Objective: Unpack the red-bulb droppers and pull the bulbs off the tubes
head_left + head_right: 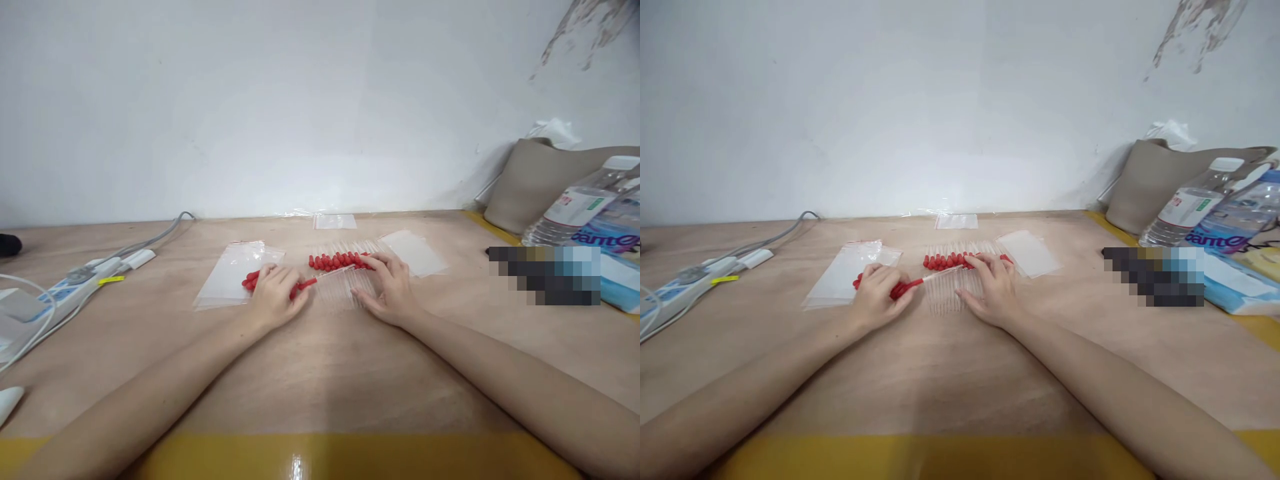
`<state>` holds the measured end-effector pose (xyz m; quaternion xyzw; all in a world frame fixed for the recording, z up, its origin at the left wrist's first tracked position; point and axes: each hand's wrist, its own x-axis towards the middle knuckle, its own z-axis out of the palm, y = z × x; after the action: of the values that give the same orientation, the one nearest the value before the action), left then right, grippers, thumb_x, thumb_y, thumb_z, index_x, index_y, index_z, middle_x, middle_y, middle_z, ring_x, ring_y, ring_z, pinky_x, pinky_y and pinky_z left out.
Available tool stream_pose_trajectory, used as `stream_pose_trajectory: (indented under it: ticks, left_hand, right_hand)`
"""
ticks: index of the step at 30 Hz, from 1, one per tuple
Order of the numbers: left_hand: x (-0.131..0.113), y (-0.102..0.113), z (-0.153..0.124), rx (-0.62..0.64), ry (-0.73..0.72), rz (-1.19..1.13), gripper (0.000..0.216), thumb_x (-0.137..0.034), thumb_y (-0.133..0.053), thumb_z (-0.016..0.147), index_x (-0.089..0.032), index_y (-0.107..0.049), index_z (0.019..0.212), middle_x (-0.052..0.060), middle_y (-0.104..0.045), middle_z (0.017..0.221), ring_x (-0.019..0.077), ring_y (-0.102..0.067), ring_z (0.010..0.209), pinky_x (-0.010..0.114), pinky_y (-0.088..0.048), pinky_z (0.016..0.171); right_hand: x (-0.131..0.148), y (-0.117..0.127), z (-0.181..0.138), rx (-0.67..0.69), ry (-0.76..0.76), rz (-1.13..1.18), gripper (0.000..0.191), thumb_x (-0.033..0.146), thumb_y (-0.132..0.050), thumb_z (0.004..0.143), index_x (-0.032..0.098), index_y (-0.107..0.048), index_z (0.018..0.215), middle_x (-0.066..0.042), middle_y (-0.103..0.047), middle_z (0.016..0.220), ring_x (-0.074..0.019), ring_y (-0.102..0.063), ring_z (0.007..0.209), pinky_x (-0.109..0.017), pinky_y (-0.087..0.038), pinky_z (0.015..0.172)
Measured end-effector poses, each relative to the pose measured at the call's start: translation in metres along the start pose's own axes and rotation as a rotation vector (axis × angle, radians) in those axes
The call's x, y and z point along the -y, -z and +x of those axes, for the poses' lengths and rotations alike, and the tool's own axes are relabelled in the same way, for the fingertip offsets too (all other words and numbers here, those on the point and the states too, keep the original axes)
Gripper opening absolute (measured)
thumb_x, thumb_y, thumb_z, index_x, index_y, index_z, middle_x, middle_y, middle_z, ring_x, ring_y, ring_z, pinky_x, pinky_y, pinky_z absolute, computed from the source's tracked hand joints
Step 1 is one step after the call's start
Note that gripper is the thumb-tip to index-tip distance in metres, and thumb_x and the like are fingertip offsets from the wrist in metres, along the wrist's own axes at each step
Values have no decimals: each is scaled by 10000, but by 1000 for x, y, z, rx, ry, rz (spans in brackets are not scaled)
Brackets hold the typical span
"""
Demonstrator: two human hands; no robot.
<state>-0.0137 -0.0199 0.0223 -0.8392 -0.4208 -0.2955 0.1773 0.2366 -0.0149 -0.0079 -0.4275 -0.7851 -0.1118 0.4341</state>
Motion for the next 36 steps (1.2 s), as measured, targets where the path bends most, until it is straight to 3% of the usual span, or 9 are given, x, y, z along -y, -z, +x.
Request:
stream_pose_trajectory:
  ticks: [5, 9, 16, 19, 24, 36]
  left_hand:
    - [-7, -14, -10, -1, -122, -89, 150, -287, -503, 818, -185, -503, 707, -3, -599, 663, 150, -536, 694, 332, -333, 771]
    - [-5, -20, -9, -15, -141, -143, 96, -262, -516, 811, -191, -521, 747, 4, -630, 731, 154, -561, 754, 335, -342, 794]
    - [-7, -23, -8, -124, -181, -157, 168, -295, -553, 801, -199, -566, 938, 34, -656, 854, 184, -565, 860, 346, -360, 806]
    - [-11, -21, -4, -95, -234, -144, 208, -342, -575, 797, -217, -588, 963, 39, -653, 924, 189, -549, 896, 355, -347, 819]
    - [-16, -20, -1, 6, -269, -122, 136, -288, -503, 845, -216, -611, 887, 13, -658, 778, 162, -545, 795, 363, -328, 821]
    - [-15, -11, -9, 101, -245, -107, 216, -257, -431, 868, -180, -608, 772, 9, -602, 651, 154, -506, 716, 400, -292, 887]
  right_hand:
    - [7, 2, -1, 94, 188, -5, 347, 440, -558, 772, 226, -582, 1044, -55, -603, 1001, -195, -519, 931, -425, -238, 924]
    - [13, 0, 1, 159, 237, -39, 228, 366, -523, 825, 249, -615, 996, -15, -643, 889, -163, -518, 876, -411, -226, 917]
    - [22, -9, 6, 174, 264, -55, 219, 310, -442, 881, 236, -645, 918, 7, -630, 688, -134, -495, 745, -396, -212, 904]
    - [22, -11, 5, 184, 275, -43, 243, 302, -429, 883, 221, -651, 825, 10, -603, 629, -130, -482, 720, -388, -219, 894]
    - [21, -11, 4, 188, 307, -40, 295, 308, -436, 877, 205, -628, 677, 17, -568, 554, -119, -450, 656, -374, -232, 865]
    - [19, 5, 3, 139, 376, -56, 192, 292, -473, 863, 264, -658, 822, 43, -572, 558, -110, -450, 649, -356, -236, 846]
